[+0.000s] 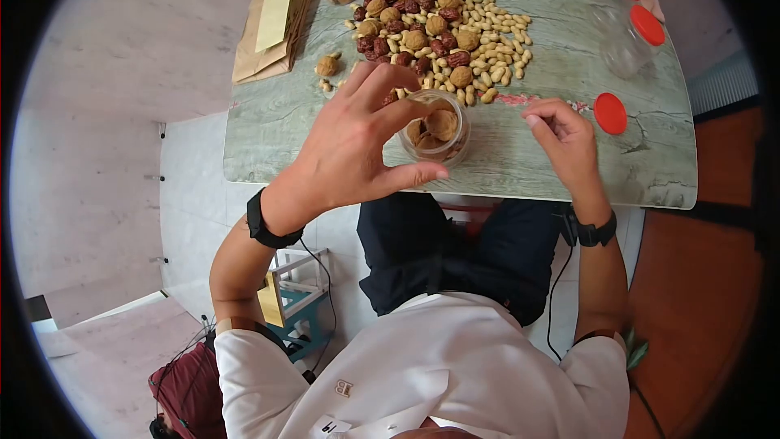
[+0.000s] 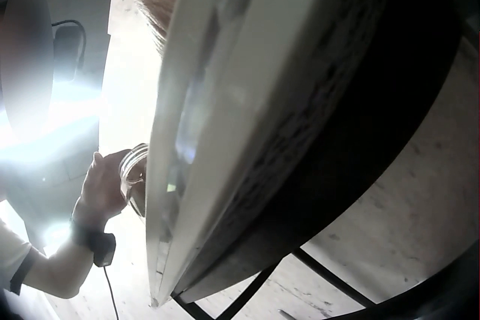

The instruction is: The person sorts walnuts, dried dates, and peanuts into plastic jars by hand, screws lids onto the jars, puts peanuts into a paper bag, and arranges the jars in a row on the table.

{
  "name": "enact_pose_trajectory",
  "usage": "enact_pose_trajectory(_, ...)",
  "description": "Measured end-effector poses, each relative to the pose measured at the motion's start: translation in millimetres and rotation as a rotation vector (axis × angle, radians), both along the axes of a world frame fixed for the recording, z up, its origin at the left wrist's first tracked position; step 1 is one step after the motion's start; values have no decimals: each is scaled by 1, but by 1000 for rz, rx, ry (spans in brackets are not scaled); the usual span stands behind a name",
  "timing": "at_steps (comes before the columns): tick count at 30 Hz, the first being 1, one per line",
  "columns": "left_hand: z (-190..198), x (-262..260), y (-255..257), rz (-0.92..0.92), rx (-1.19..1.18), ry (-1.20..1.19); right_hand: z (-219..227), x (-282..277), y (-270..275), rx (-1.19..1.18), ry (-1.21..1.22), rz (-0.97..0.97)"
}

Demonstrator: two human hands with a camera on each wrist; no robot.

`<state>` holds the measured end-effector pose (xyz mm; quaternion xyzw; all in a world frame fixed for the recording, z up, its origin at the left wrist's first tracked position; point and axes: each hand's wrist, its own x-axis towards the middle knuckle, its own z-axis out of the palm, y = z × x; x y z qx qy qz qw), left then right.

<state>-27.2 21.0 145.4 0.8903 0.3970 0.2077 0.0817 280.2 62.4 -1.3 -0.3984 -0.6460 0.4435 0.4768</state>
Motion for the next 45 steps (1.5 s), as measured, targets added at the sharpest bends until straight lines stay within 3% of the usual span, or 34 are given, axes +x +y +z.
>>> enact_pose_trajectory(3, -10, -4, -3, 58, -31, 23, 1, 0, -1, 11, -2, -9)
enact_pose_trajectory(10, -19, -16, -2, -16, -69, -91, 5, -3, -2, 27, -45, -7)
enact_pose_trajectory(12, -28, -34, 6, 157, -134, -356, 7, -4, -2, 16, -40, -8)
enact_pose_trajectory(14, -35, -58, 23, 318, -87, -458, 7, -4, -2, 14, -50, -8)
enact_pose_trajectory(16, -53, -99, 47, 520, -48, -304, 7, -3, -2, 13, -52, -3)
enact_pose_trajectory(18, -67, -128, 58, 647, -171, -258, 8, -3, -2, 13, -52, -4)
enact_pose_trajectory(24, -87, -141, 64, 549, -21, 81, 7, -3, -1, 4, -66, 13)
enact_pose_trajectory(31, -95, -136, 80, 595, -65, 113, 2, -1, 0, 0, -56, -3)
enact_pose_trajectory(34, -84, -122, 74, 537, 24, 44, 4, -1, 0, -6, -48, -8)
enact_pose_trajectory(36, -57, -94, 53, 468, 85, -224, 5, 0, -2, -17, -62, -27)
enact_pose_trajectory(38, -19, -58, 27, 329, 47, -289, 5, -1, -2, -8, -74, -4)
enact_pose_trajectory(41, 3, -30, 9, 3, 59, -274, 4, -1, -2, -31, -43, -1)
enact_pose_trajectory(45, 4, -12, 10, -73, -69, -75, 0, 0, -1, 4, -50, -18)
